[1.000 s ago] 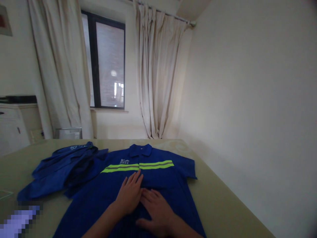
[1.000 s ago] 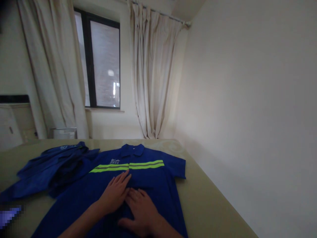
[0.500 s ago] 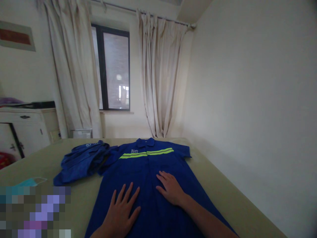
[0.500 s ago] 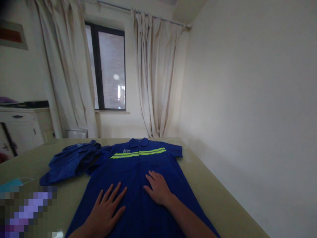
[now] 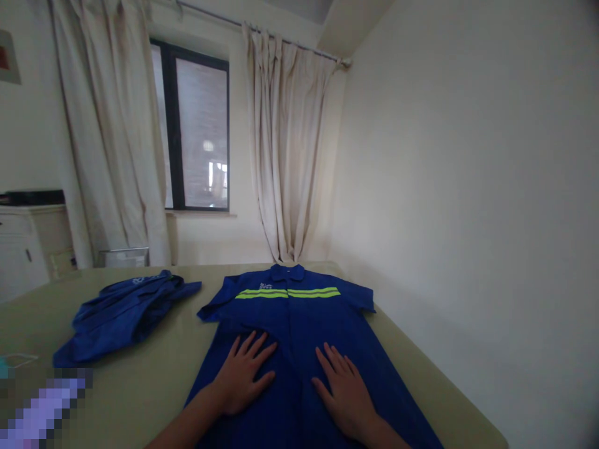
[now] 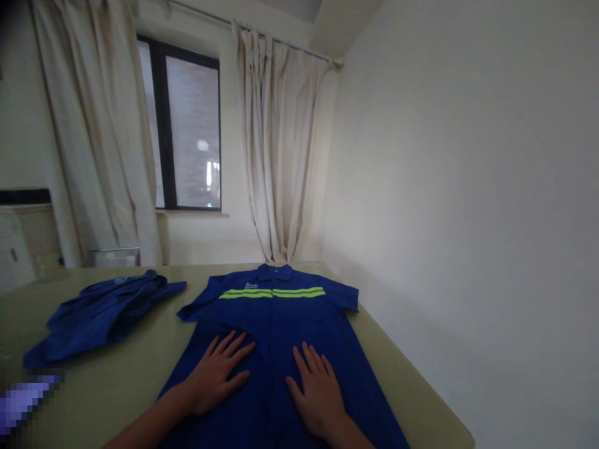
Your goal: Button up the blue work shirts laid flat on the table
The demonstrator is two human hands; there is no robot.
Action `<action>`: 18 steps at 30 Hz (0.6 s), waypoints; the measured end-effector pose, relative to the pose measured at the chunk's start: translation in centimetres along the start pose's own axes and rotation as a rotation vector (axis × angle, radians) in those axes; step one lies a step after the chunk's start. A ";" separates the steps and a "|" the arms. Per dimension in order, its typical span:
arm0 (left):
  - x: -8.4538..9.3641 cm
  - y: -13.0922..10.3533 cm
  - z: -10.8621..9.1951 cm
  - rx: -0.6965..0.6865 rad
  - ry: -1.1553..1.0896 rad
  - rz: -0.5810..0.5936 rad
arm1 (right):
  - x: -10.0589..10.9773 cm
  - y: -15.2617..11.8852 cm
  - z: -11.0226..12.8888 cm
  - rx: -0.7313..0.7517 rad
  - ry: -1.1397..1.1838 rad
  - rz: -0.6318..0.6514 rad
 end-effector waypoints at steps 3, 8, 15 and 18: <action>-0.4 -0.9 0.7 0.069 0.038 -0.024 | 0.9 1.5 0.0 -0.006 0.014 -0.003; -1.5 -5.5 0.9 0.130 0.073 -0.025 | 2.1 1.9 1.3 0.000 0.069 0.048; -3.0 -9.4 1.0 0.199 0.152 -0.016 | -1.6 -1.3 6.2 0.422 0.164 0.151; -5.6 -10.3 0.3 0.134 0.146 0.010 | -3.3 -1.6 6.0 0.443 0.149 0.157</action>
Point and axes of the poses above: each hand's wrist, its own y-axis towards the middle knuckle, its own x-axis out of the back of the hand, z = x × y, the point moved 2 cm from there along y, towards the middle knuckle, and after that the axes turned 2 degrees about -x, right-handed, at the moved point
